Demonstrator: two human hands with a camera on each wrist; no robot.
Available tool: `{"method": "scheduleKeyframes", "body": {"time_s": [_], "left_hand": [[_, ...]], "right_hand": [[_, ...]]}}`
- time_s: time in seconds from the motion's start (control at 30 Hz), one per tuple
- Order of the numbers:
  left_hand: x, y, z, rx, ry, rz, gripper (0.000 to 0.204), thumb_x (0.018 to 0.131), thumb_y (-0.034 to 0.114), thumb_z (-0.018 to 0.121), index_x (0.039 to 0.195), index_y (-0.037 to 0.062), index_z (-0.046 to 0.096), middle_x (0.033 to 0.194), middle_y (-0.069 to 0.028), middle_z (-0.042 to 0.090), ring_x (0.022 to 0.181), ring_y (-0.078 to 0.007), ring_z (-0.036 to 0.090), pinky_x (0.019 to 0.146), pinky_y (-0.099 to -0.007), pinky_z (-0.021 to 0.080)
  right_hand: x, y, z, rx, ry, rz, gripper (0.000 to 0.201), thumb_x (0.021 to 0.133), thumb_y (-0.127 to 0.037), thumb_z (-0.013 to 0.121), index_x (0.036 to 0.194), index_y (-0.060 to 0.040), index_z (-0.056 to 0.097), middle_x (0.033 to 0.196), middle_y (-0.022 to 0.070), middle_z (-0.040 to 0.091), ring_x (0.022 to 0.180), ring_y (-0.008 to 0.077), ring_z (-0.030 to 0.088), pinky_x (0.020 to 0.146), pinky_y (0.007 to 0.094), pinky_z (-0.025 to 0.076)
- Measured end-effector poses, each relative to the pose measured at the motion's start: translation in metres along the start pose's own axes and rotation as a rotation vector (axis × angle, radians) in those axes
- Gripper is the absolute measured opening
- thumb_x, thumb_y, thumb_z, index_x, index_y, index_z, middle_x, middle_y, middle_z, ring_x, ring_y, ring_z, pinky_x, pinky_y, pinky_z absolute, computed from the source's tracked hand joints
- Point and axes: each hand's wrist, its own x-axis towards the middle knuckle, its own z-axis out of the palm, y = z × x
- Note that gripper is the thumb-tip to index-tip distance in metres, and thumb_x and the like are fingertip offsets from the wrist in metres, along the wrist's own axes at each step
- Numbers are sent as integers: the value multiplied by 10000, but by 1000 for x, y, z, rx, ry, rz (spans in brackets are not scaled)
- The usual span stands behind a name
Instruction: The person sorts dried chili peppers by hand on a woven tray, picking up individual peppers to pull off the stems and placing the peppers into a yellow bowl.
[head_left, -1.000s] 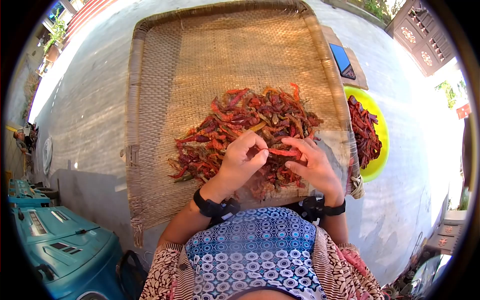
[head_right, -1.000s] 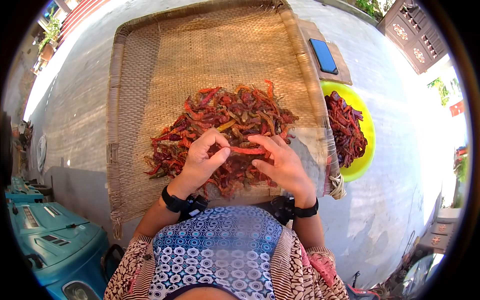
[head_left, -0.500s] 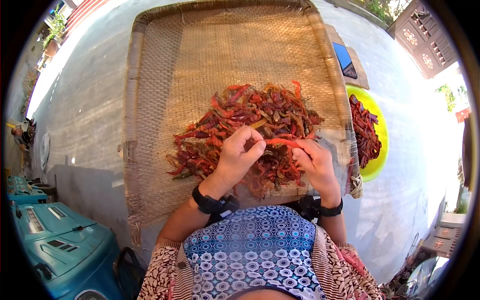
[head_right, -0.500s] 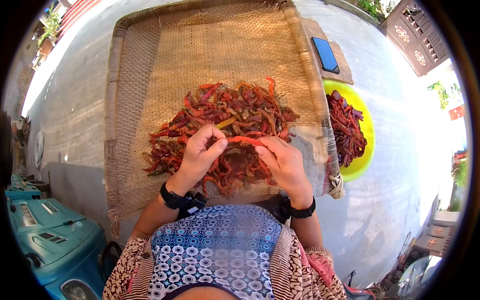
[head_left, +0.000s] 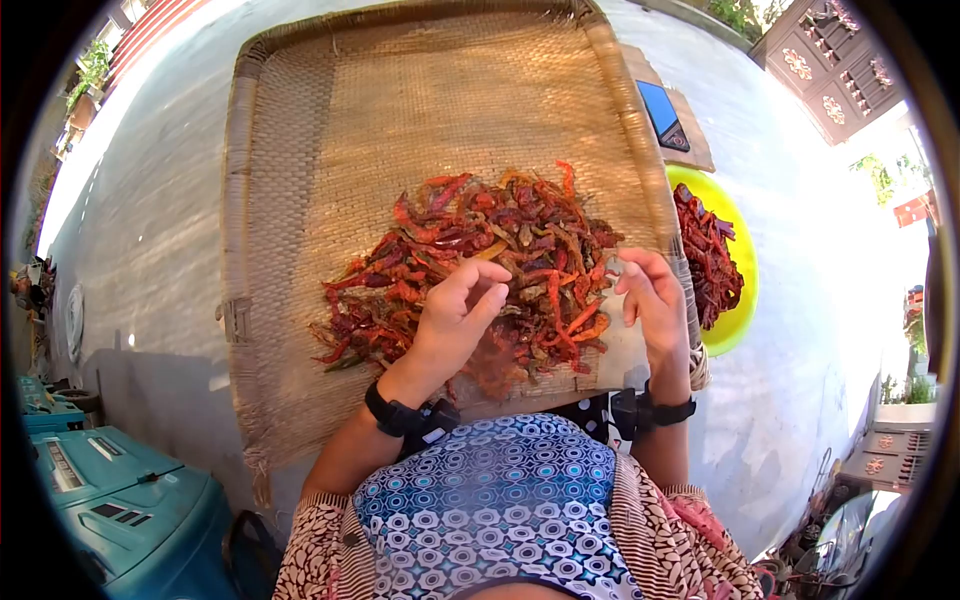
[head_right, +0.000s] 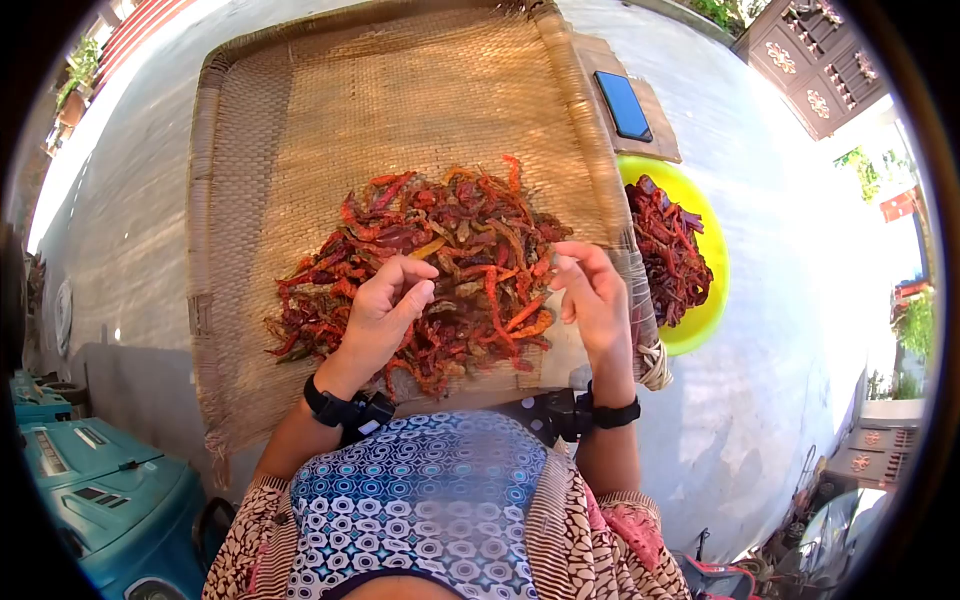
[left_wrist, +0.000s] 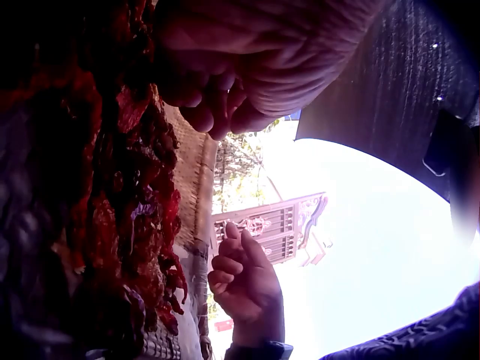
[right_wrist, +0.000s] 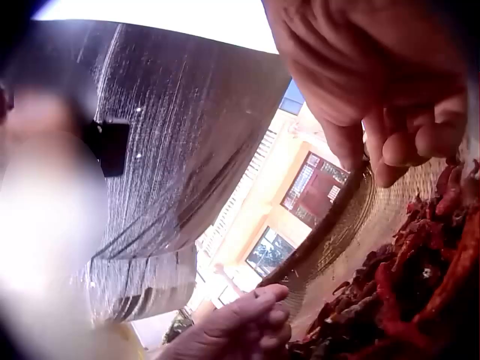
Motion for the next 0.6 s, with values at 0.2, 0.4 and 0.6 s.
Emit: {"method": "scheduleKeyframes", "body": {"time_s": [0.2, 0.4, 0.6], "left_hand": [[-1, 6, 0, 67, -42, -8, 125, 938, 55, 602, 1060, 27, 606, 877, -3, 611, 789, -69, 575, 700, -224, 474], [-1, 8, -2, 112, -108, -20, 163, 975, 113, 578, 1113, 28, 567, 842, 21, 556, 724, -47, 517, 634, -212, 433], [-3, 16, 3, 257, -190, -13, 202, 940, 106, 620, 1126, 26, 615, 829, -14, 590, 703, -87, 558, 601, -239, 450]], "right_hand": [[-3, -2, 58, -872, -105, -214, 326, 872, -302, 657, 1119, -95, 603, 859, 97, 674, 814, 280, 652, 699, 383, 498], [-1, -6, 53, -576, -67, -129, 248, 874, -234, 690, 1032, -74, 587, 785, 82, 656, 720, 199, 651, 617, 329, 488], [-11, -16, 62, 221, -328, 72, 152, 954, -181, 629, 984, -59, 543, 799, 9, 607, 565, 46, 517, 507, 183, 418]]}}
